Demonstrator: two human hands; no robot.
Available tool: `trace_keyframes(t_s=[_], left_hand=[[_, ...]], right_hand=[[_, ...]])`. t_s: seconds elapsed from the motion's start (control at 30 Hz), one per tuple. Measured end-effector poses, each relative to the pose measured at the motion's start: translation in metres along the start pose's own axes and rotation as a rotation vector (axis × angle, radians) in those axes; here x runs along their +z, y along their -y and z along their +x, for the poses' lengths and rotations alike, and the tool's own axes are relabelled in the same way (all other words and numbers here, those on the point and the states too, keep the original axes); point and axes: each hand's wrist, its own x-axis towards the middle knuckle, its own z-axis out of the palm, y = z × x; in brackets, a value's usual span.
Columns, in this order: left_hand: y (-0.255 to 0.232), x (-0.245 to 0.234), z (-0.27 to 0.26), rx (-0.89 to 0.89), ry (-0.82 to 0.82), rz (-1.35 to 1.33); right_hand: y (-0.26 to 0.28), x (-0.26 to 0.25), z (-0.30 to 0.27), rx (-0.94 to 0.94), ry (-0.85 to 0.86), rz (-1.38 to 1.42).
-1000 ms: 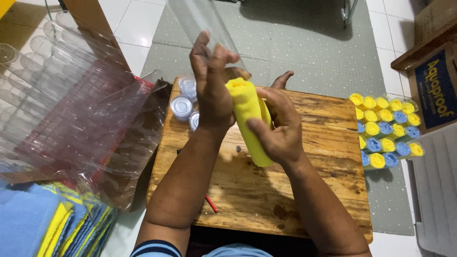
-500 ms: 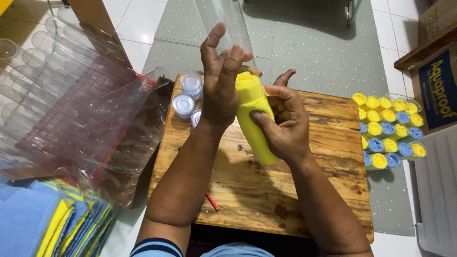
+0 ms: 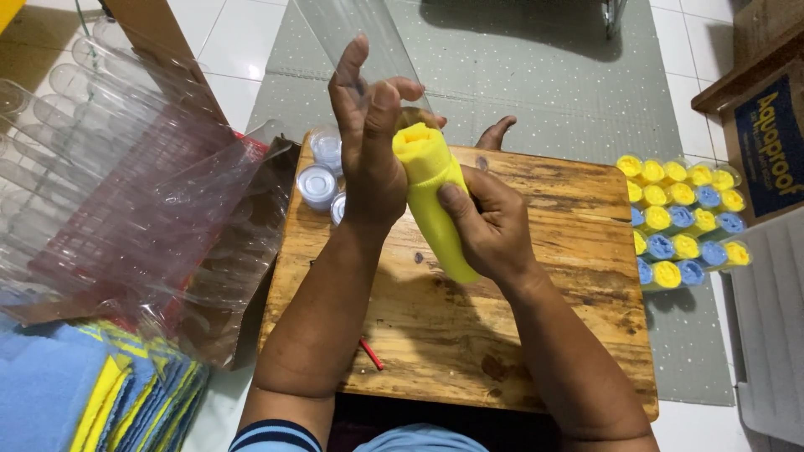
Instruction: Folding a yellow microfiber cloth and inserting it into a clear plastic cylindrical container.
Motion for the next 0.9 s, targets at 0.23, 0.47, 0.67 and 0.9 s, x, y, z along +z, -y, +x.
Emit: trace_keyframes(t_s=[0.23,0.47,0.67,0.9], left_hand=[[0.011,0.004,-0.003,0.039,0.06,0.088],[0.009,0.009,-0.003,-0.006,-0.064,0.027],[0.008,0.016,-0.005,0.053,-0.139,0.115],[0.005,0.022,-0.012,-0.008,-0.032,0.187]], right_hand=[[-0.003,-0.003,0.002,-0.013,-0.072,-0.052],[0.007,-0.008,0.006,-0.077,-0.01,-0.027],[0.003,-0.007,-0.004,-0.204,0.113,-0.593],[-0.005,-0.009,0.004,0.169,0.193,-0.544]])
